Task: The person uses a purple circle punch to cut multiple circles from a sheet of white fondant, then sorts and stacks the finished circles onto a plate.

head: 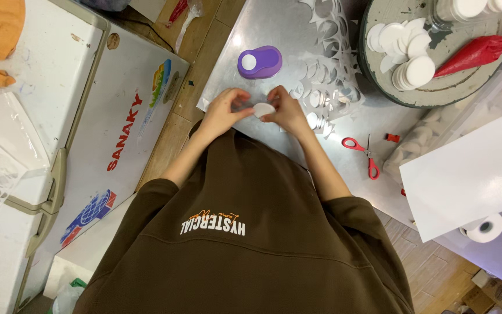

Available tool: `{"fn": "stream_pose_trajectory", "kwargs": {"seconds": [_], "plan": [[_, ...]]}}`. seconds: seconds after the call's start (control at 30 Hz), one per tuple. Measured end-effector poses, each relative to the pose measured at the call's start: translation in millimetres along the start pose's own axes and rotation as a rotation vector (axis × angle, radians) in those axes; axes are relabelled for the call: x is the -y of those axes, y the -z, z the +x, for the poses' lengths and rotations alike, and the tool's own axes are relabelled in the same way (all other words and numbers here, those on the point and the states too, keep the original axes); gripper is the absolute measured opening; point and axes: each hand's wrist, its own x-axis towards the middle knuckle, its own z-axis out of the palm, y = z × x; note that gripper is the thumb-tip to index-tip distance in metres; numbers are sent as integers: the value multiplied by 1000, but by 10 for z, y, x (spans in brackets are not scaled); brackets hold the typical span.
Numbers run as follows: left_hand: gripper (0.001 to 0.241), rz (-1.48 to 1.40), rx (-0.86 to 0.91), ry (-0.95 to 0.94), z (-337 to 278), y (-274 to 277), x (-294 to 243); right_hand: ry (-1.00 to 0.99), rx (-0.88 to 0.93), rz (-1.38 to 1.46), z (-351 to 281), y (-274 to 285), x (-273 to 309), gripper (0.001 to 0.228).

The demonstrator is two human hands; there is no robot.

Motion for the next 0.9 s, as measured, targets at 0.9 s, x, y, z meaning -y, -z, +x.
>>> {"fn": "stream_pose_trajectory", "kwargs": {"seconds": [0.9], "plan": [[15, -219, -33, -337, 566, 396, -1852, 349, -539, 724, -1279, 743, 1215, 18]]}}
